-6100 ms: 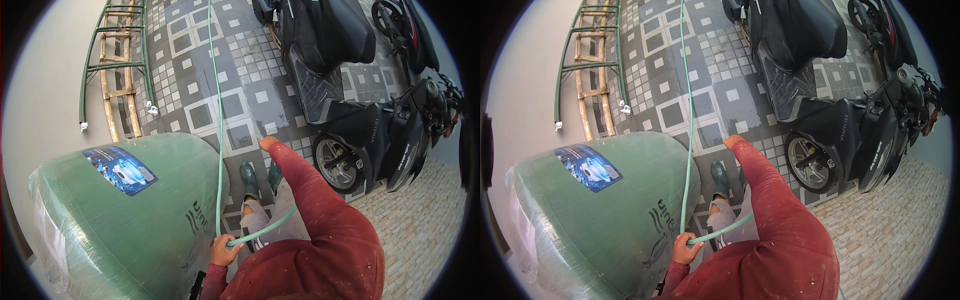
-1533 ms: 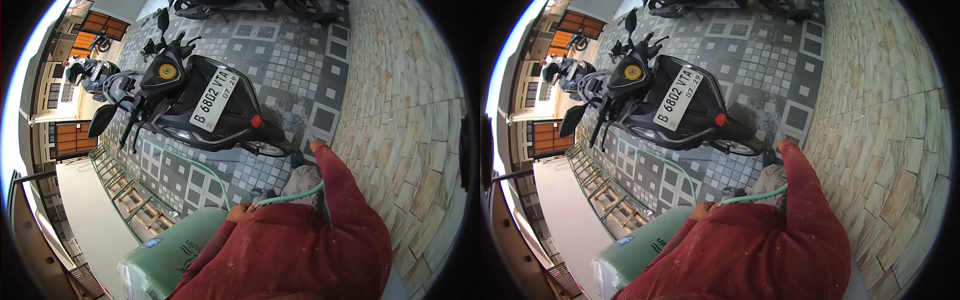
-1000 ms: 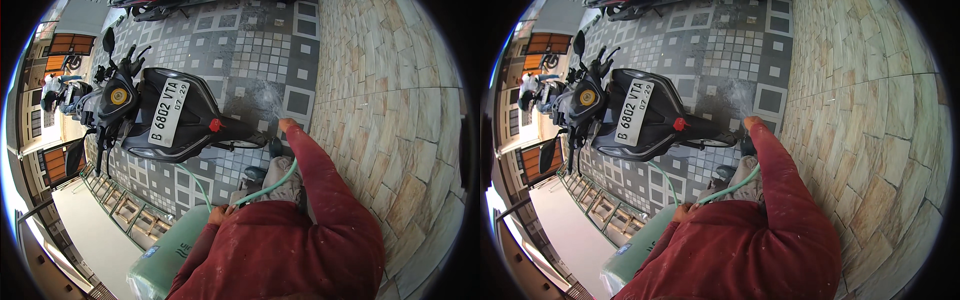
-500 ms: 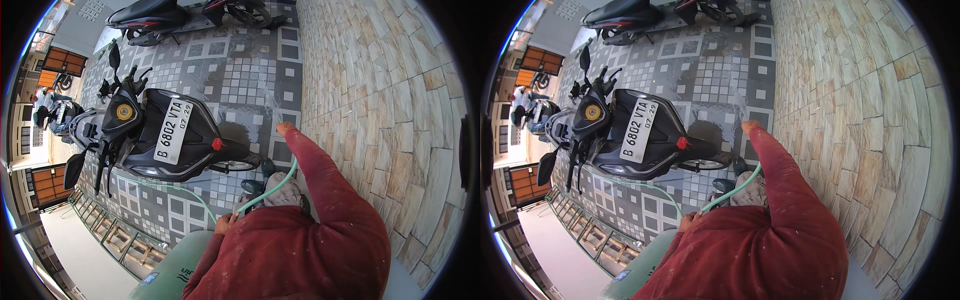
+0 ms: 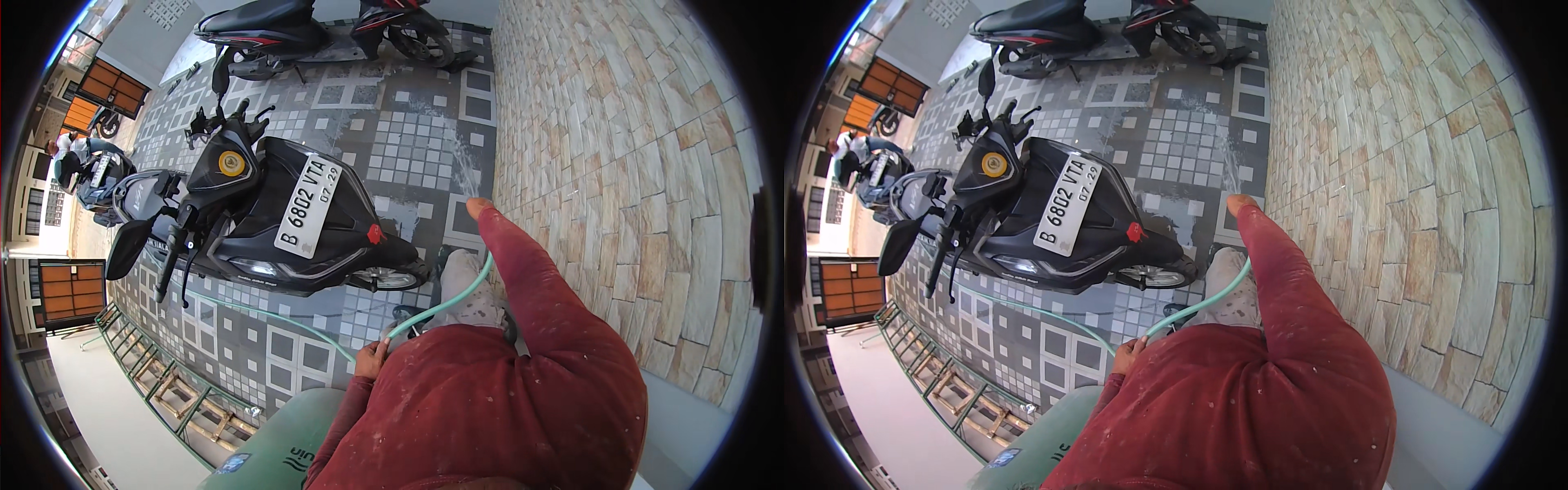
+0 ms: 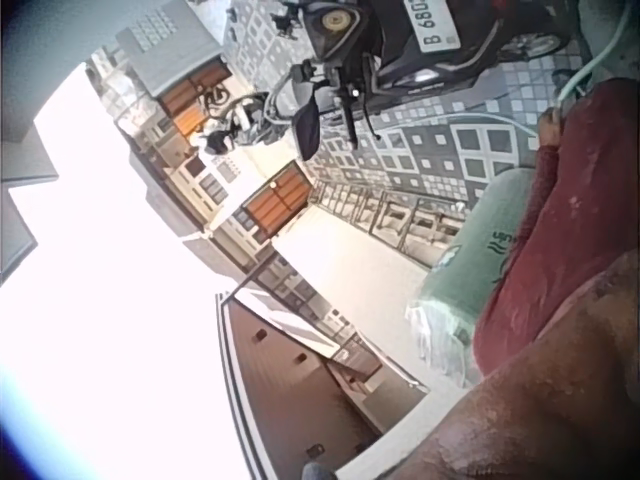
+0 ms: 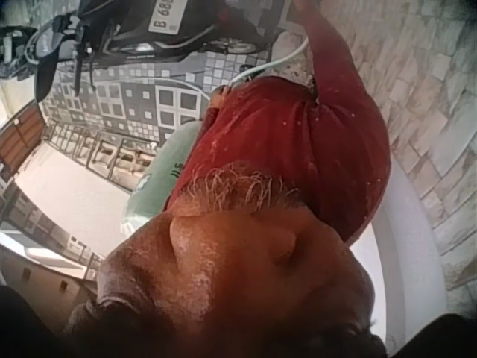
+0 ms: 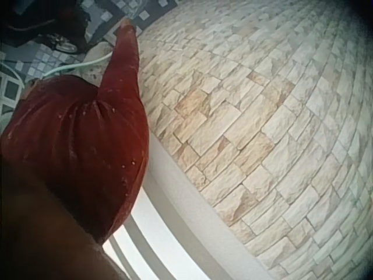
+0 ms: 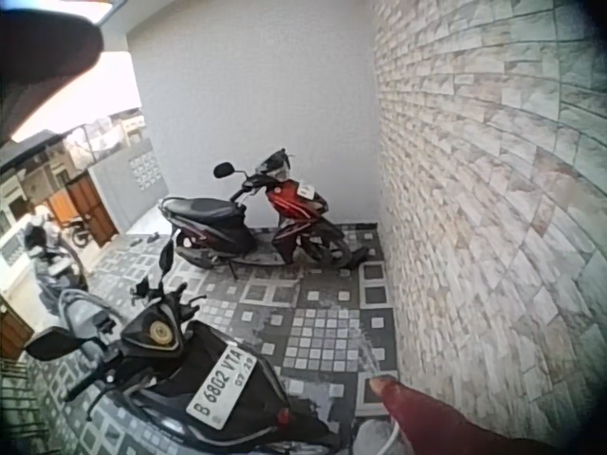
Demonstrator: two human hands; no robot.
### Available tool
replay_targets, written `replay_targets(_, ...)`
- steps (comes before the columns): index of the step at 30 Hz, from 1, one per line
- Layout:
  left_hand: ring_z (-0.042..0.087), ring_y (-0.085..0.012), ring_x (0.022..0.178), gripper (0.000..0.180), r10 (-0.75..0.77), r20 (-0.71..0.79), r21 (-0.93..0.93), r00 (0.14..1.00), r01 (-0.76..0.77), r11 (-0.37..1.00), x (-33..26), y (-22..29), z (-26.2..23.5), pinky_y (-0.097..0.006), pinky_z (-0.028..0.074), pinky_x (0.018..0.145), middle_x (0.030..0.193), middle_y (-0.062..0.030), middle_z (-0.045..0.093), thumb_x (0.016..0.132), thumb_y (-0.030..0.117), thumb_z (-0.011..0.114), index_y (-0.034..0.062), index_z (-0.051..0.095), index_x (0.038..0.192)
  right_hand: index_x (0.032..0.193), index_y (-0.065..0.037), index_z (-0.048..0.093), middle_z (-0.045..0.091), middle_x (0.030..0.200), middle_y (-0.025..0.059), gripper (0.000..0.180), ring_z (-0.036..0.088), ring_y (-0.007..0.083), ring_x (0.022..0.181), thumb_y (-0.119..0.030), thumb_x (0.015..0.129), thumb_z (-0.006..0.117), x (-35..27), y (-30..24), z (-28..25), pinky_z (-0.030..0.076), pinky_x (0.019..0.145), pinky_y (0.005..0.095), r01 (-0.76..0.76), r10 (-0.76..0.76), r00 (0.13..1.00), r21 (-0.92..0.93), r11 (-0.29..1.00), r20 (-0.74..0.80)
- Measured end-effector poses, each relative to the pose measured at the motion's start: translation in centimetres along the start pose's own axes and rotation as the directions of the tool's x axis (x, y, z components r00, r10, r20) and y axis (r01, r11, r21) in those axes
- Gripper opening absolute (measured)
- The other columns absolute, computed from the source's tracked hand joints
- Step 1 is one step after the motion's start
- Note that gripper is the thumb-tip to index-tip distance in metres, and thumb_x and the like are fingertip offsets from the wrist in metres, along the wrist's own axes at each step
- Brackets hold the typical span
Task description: The person sprays water on a motorcycle using a hose and wipes the surfaces with a cloth.
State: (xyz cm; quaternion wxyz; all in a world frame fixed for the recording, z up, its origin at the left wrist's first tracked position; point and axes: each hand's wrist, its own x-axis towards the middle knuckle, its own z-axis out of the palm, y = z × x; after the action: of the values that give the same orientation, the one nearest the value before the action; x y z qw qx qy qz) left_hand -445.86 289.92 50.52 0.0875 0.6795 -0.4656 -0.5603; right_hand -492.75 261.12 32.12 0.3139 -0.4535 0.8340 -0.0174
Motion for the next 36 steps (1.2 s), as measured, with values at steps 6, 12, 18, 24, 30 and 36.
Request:
replay_targets(6,0.050,-0.0149,0.057,0.060,-0.142,-0.024,-0.090,0.990,0.140,0.986,1.7,1.0,1.2,-0.036,0.043,0.055,0.058,-0.0084,0.057,0.091,0.053,0.060,-0.0041,0.067,0.078,0.091,-0.003,0.076,0.072,0.094,0.0208,0.024,0.072,0.0372,0.090,-0.006,0.089,0.052,5.7,1.0,1.6,0.058,0.074,0.0455,0.077,-0.083,0.995,-0.086,0.993,-0.063)
replay_targets(12,0.060,-0.0187,0.061,0.059,-0.178,-0.057,-0.013,0.982,0.177,0.984,4.7,6.5,3.2,-0.039,0.047,0.059,0.064,-0.0147,0.064,0.090,0.056,0.061,-0.0022,0.071,0.085,0.106,-0.001,0.071,0.067,0.112,0.0269,0.035,0.065,0.0423,0.107,-0.019,0.095,0.043,9.2,-4.1,-2.4,0.054,0.088,0.0491,-0.009,0.003,0.996,0.069,0.998,0.087)
replay_targets(18,0.068,-0.0376,0.077,0.063,-0.256,-0.053,0.247,0.965,0.261,0.933,9.0,13.9,5.1,-0.045,0.051,0.070,0.077,-0.0223,0.068,0.092,0.062,0.052,0.0018,0.072,0.089,0.118,-0.002,0.068,0.064,0.121,0.0264,0.046,0.059,0.0430,0.119,-0.031,0.089,0.046,15.2,-9.8,-6.6,0.047,0.100,0.0494,0.106,-0.091,0.949,-0.032,0.994,0.303)
replay_targets(24,0.064,-0.0461,0.085,0.060,-0.294,-0.017,0.345,0.956,0.282,0.895,11.5,17.6,6.9,-0.052,0.050,0.076,0.083,-0.0259,0.068,0.094,0.059,0.049,0.0038,0.072,0.094,0.112,-0.002,0.071,0.063,0.123,0.0258,0.043,0.060,0.0396,0.119,-0.027,0.087,0.047,18.0,-8.9,-2.8,0.047,0.099,0.0489,0.096,-0.040,0.884,-0.097,0.991,0.466)
replay_targets(30,0.064,-0.0465,0.082,0.061,-0.298,0.045,0.478,0.954,0.241,0.845,10.5,19.1,7.6,-0.054,0.049,0.075,0.079,-0.0245,0.067,0.096,0.061,0.045,0.0056,0.069,0.089,0.118,-0.002,0.068,0.063,0.128,0.0213,0.041,0.060,0.0342,0.120,-0.021,0.089,0.045,15.0,-5.1,4.6,0.047,0.100,0.0453,0.862,-0.205,0.374,-0.258,0.436,0.904)
replay_targets(36,0.064,-0.0452,0.079,0.063,-0.341,0.049,0.492,0.939,0.275,0.826,9.7,19.6,7.7,-0.053,0.050,0.072,0.076,-0.0229,0.067,0.096,0.062,0.043,0.0060,0.069,0.089,0.110,-0.002,0.071,0.067,0.120,0.0212,0.040,0.064,0.0321,0.112,-0.028,0.090,0.049,13.4,-3.1,8.8,0.050,0.094,0.0438,0.820,-0.225,0.342,-0.173,0.546,0.912)
